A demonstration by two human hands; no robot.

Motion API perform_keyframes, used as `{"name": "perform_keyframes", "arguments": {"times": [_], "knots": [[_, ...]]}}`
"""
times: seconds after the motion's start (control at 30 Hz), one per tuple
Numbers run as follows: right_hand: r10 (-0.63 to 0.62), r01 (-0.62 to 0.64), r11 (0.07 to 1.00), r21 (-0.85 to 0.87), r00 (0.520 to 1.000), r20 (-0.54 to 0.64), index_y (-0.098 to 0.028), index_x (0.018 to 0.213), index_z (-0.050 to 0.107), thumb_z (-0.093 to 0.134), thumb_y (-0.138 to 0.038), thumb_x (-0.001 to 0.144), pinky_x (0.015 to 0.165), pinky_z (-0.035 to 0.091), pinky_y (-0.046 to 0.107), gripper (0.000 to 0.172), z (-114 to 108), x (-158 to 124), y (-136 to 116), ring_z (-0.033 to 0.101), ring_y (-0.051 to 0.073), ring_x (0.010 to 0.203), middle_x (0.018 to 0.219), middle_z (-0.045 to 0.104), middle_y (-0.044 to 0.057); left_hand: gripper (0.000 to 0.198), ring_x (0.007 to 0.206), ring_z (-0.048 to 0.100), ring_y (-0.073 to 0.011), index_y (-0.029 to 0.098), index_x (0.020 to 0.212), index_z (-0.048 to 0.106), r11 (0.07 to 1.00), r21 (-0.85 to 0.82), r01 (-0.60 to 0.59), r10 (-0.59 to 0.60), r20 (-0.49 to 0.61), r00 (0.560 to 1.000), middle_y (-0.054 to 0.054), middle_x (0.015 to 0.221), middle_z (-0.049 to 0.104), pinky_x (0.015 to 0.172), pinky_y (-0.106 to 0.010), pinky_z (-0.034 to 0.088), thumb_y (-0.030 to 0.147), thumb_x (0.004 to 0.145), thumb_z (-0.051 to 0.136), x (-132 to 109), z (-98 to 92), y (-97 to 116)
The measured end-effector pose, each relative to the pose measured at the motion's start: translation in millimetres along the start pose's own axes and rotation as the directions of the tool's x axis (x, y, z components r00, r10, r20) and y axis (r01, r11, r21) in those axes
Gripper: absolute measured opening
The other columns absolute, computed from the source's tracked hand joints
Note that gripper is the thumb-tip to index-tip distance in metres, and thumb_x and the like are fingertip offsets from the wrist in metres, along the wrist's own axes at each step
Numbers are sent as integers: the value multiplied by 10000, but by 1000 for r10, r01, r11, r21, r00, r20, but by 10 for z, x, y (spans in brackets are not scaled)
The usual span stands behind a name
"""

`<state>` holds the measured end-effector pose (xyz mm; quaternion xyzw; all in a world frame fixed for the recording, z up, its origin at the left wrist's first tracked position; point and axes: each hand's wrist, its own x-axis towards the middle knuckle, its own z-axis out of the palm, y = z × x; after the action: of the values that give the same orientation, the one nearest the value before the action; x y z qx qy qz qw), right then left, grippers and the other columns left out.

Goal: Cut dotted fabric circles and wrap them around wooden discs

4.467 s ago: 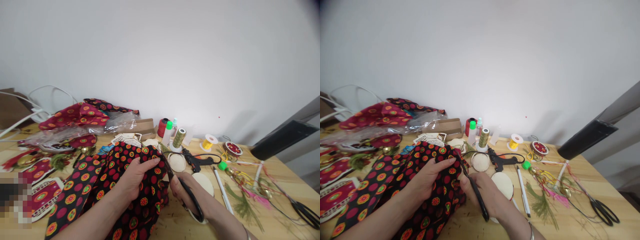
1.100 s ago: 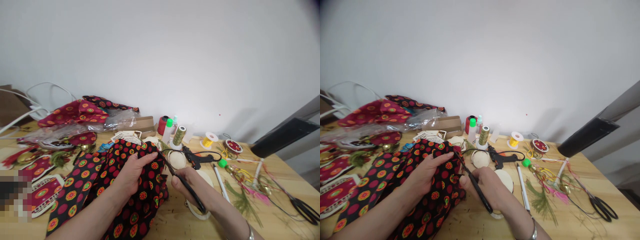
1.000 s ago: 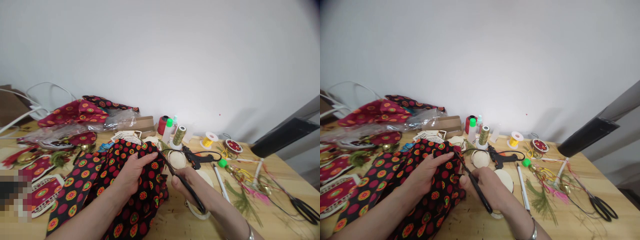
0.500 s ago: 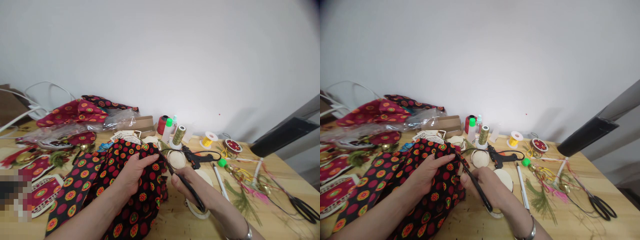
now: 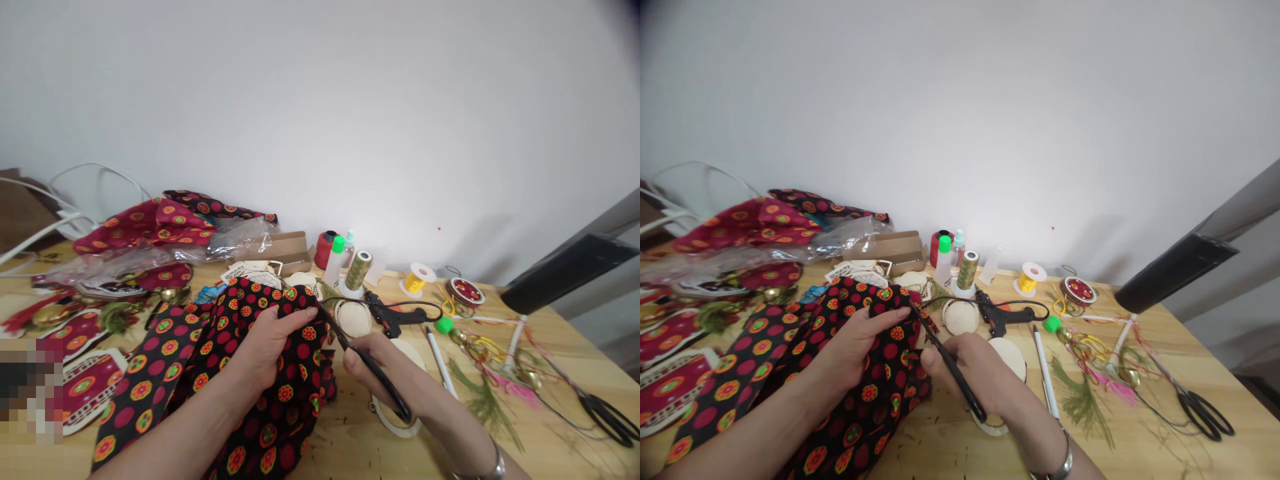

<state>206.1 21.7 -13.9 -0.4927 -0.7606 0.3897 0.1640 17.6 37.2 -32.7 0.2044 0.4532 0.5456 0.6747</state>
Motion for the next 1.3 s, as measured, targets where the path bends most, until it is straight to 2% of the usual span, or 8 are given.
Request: {"name": "perform_keyframes", "arguments": {"times": [0.13,0.3,0.53,0.77,0.9,1.03,1.3], "knots": [[4,-3,999,-42,1000,9,-183,632,460,381,-733,810,478,266,235,584,6,7,21,309,115,564,604,331,-22,95,587,719,-239,145,701,666,1000,9,9,-9,-8,1000,-68,652,751,584,-349,611,107,664,745,1,0,7],[3,1,998,-64,998,67,-188,608,405,396,-696,832,465,223,231,556,9,53,68,282,99,537,566,311,-40,121,586,718,-238,144,703,664,999,46,-2,2,-8,1000,-68,650,750,572,-332,606,127,646,768,-7,6,5],[-16,21,996,-81,998,64,-186,602,387,445,-638,850,464,210,234,519,20,75,103,275,92,531,568,311,-43,115,560,708,-213,145,692,670,997,71,-7,8,-12,1000,-52,615,742,565,-297,596,126,640,771,-18,8,0],[11,-4,997,-79,996,91,-189,598,367,489,-624,840,465,196,232,513,11,73,115,253,87,528,576,285,-49,164,639,723,-232,106,785,711,995,101,1,-7,61,998,-86,708,762,673,-327,596,165,647,775,-16,12,15],[24,-20,997,-69,998,62,-191,609,385,466,-648,837,474,223,230,518,7,63,103,259,93,536,573,285,-49,175,655,727,-240,103,808,715,995,97,2,-7,52,999,-91,721,765,661,-321,595,146,646,766,-24,29,23],[29,-22,997,-74,996,84,-194,581,341,468,-663,824,458,195,235,544,2,74,95,241,89,526,564,266,-51,155,631,726,-246,106,789,714,995,97,9,-13,36,999,-91,698,762,625,-321,599,130,644,762,-23,25,21],[-14,23,995,-96,996,90,-189,589,379,424,-664,846,455,199,242,542,9,84,120,262,87,507,550,302,-49,97,606,724,-243,125,738,697,997,76,16,-18,28,999,-86,676,758,599,-323,605,125,658,754,-16,12,8]]}}
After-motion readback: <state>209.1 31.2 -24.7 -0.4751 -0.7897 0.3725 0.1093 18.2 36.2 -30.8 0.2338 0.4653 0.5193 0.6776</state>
